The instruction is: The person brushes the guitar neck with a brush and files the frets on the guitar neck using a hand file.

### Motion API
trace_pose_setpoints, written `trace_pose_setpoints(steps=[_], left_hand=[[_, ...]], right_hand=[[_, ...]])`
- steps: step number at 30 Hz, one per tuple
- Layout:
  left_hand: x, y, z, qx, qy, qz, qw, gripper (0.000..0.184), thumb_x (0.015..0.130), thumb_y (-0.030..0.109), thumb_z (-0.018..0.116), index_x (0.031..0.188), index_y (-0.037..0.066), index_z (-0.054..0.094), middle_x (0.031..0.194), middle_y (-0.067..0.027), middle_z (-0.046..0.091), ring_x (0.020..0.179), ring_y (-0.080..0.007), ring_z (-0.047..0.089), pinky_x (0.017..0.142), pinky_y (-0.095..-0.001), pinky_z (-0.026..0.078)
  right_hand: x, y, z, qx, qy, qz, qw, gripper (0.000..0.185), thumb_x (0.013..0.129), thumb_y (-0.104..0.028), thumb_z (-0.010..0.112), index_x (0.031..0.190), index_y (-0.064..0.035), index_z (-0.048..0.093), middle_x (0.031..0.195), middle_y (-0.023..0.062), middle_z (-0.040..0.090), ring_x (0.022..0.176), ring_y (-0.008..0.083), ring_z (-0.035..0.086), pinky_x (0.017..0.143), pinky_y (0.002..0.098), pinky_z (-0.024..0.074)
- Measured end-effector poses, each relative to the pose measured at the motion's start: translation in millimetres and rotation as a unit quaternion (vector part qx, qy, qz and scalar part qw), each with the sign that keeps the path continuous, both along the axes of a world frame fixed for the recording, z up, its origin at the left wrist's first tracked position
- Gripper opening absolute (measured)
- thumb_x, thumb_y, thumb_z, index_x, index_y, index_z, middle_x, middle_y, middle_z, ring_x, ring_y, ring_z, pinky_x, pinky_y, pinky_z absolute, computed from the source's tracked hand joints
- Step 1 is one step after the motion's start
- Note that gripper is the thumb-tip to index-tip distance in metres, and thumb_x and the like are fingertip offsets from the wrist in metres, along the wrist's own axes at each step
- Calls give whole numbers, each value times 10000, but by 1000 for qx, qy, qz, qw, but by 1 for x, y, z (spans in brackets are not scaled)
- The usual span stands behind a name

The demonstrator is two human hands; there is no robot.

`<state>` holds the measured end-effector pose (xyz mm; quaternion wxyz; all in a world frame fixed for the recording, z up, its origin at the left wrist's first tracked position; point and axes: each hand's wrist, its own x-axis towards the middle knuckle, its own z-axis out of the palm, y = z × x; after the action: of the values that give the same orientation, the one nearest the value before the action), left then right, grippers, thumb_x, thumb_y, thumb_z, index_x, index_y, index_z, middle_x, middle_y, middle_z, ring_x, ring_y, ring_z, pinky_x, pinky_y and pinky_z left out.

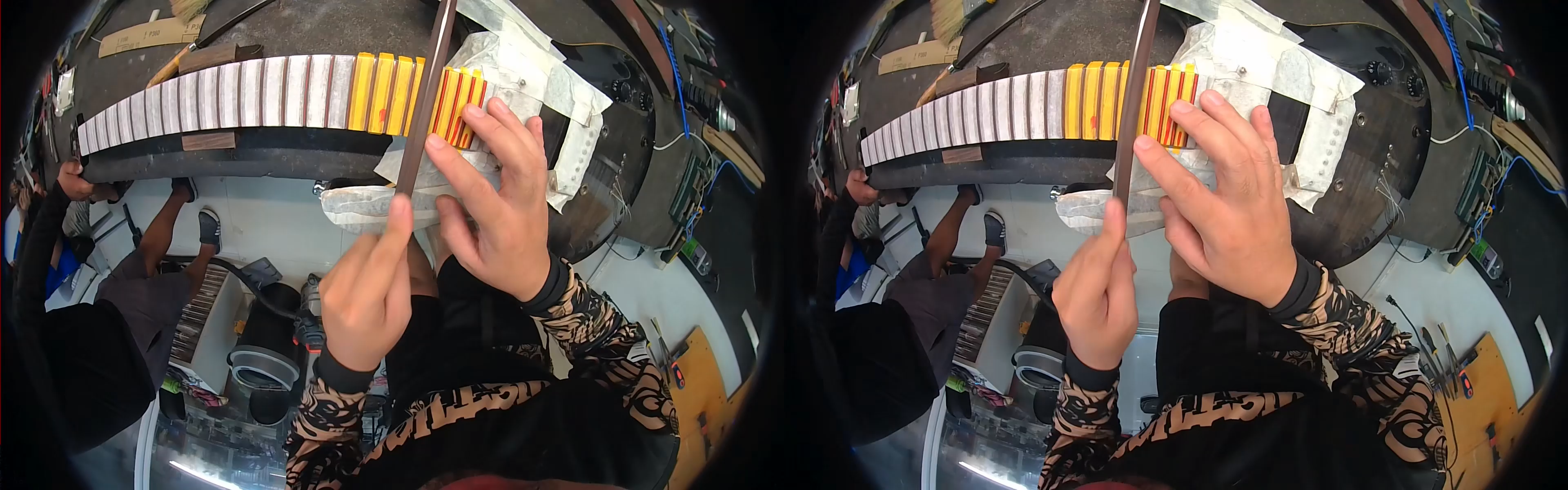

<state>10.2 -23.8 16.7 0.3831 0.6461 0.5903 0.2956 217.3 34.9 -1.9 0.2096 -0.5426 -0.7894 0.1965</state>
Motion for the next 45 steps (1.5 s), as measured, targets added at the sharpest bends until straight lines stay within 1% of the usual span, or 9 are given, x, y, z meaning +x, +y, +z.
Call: trace_pose_setpoints(steps=[8, 11, 20, 26, 32, 37, 41, 42, 45], left_hand=[[-27, -82, 4, 9, 40, -14, 999, 556, 1008, -183, 654, 1555, -88, 655, 783, -118, 628, 663, -231, 631, 625, -337, 505], [-9, -15, 6, -27, 8, 13, 1000, 614, 926, -162, 745, 1518, 1, 731, 805, -128, 617, 634, -298, 622, 601, -399, 509], [-25, -86, 10, -16, 30, -1, 999, 558, 1008, -193, 650, 1550, -65, 669, 803, -130, 628, 659, -227, 621, 632, -345, 507], [6, 9, 4, 3, 14, 21, 1000, 617, 927, -167, 735, 1521, -2, 729, 779, -119, 578, 619, -285, 600, 592, -399, 495], [-23, -92, 10, -13, 32, 0, 999, 566, 998, -195, 658, 1550, -68, 672, 792, -124, 635, 656, -215, 614, 634, -334, 500], [6, 3, 1, 22, 12, 19, 1000, 619, 945, -176, 711, 1540, -6, 712, 772, -121, 564, 619, -258, 587, 603, -391, 491], [-13, -57, -9, -1, 27, 18, 999, 642, 911, -171, 730, 1527, 7, 730, 785, -122, 566, 621, -282, 599, 609, -414, 513], [-18, -80, -13, 24, 7, 11, 1000, 577, 967, -215, 677, 1530, -86, 679, 782, -146, 641, 648, -238, 623, 621, -338, 509], [-19, -93, -7, 11, 29, 25, 999, 643, 903, -178, 722, 1520, 2, 736, 843, -135, 646, 665, -292, 655, 643, -379, 554]], right_hand=[[2, 0, 0, -14, 5, 6, 1000, 782, 811, -86, 850, 1563, -253, 711, 1691, 136, 517, 1611, 416, 462, 1333, 698, 304], [1, 1, 2, -16, 3, 6, 1000, 748, 813, -69, 818, 1539, -229, 733, 1672, 158, 521, 1613, 430, 456, 1355, 692, 259], [3, 1, 2, -16, 2, 6, 1000, 753, 816, -69, 818, 1546, -227, 727, 1669, 161, 523, 1614, 429, 457, 1352, 693, 266], [2, 0, 1, -1, -6, 4, 1000, 764, 815, -69, 822, 1553, -234, 718, 1668, 152, 529, 1605, 428, 470, 1331, 703, 300], [2, 1, 1, 5, -1, 0, 1000, 765, 814, -67, 831, 1551, -239, 717, 1658, 144, 542, 1590, 426, 489, 1314, 708, 331], [1, 1, -1, 26, -12, 2, 1000, 756, 817, -69, 829, 1545, -238, 720, 1656, 148, 545, 1587, 425, 492, 1316, 706, 332], [1, 0, -4, 38, -10, 2, 999, 742, 818, -71, 824, 1536, -236, 726, 1652, 152, 550, 1584, 428, 493, 1313, 711, 335], [1, -1, -4, 38, -7, 1, 999, 740, 819, -71, 822, 1534, -235, 728, 1652, 153, 550, 1584, 428, 494, 1312, 712, 335], [3, 1, -5, 50, -12, 5, 999, 735, 820, -72, 817, 1533, -231, 730, 1652, 154, 549, 1582, 429, 495, 1311, 714, 334]])
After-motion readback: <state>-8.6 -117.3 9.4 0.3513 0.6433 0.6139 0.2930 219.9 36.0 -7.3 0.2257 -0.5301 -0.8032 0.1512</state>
